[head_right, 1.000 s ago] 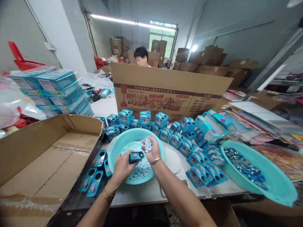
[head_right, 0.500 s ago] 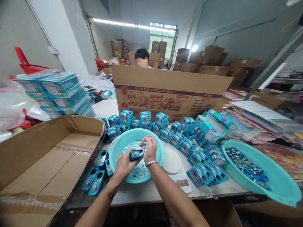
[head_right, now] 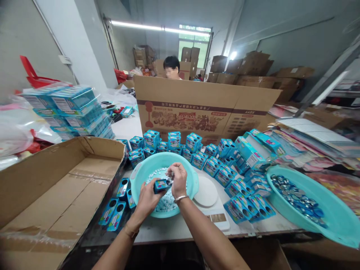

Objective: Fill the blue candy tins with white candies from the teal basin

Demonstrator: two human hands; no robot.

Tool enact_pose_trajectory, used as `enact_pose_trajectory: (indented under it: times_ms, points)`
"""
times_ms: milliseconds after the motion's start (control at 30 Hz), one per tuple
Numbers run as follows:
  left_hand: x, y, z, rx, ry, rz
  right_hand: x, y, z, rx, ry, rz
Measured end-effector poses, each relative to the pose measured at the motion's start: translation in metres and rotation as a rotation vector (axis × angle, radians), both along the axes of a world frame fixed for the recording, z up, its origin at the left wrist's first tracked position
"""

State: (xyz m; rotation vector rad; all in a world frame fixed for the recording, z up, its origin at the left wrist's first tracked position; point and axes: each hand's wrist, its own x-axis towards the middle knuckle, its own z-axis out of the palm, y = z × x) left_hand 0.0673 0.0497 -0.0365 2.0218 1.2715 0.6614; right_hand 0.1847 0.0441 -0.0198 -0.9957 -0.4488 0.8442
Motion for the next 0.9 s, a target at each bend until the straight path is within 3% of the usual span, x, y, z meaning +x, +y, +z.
enact_pose_trajectory:
  times_ms: [100, 200, 367, 433, 533, 700, 800, 900]
  points:
    - [-0.001, 0.0, -0.003, -0.017, -0.05, 0.02, 0.0, 0.001, -0.002, -0.02, 0.017, 0.015]
    - [-0.004, 0.003, -0.012, -0.079, -0.188, 0.042, 0.011, 0.005, -0.002, -0.014, 0.162, 0.001]
    - [-0.019, 0.007, -0.02, -0.313, -0.488, -0.015, 0.043, 0.006, -0.007, -0.11, 0.305, 0.005]
    - [-0.024, 0.008, -0.015, -0.372, -0.569, -0.046, 0.052, 0.0, -0.013, -0.224, 0.207, 0.082]
    - [-0.029, 0.008, -0.007, -0.405, -0.655, -0.099, 0.056, -0.011, -0.023, -0.378, -0.094, 0.324]
    - [-0.035, 0.007, 0.0, -0.384, -0.729, -0.193, 0.059, -0.023, -0.028, -0.377, -0.495, 0.503]
    - [-0.041, 0.006, 0.001, -0.349, -0.74, -0.228, 0.059, -0.031, -0.019, -0.303, -0.502, 0.478]
    - [-0.043, 0.005, 0.003, -0.367, -0.718, -0.202, 0.055, -0.045, -0.002, -0.195, -0.515, 0.327]
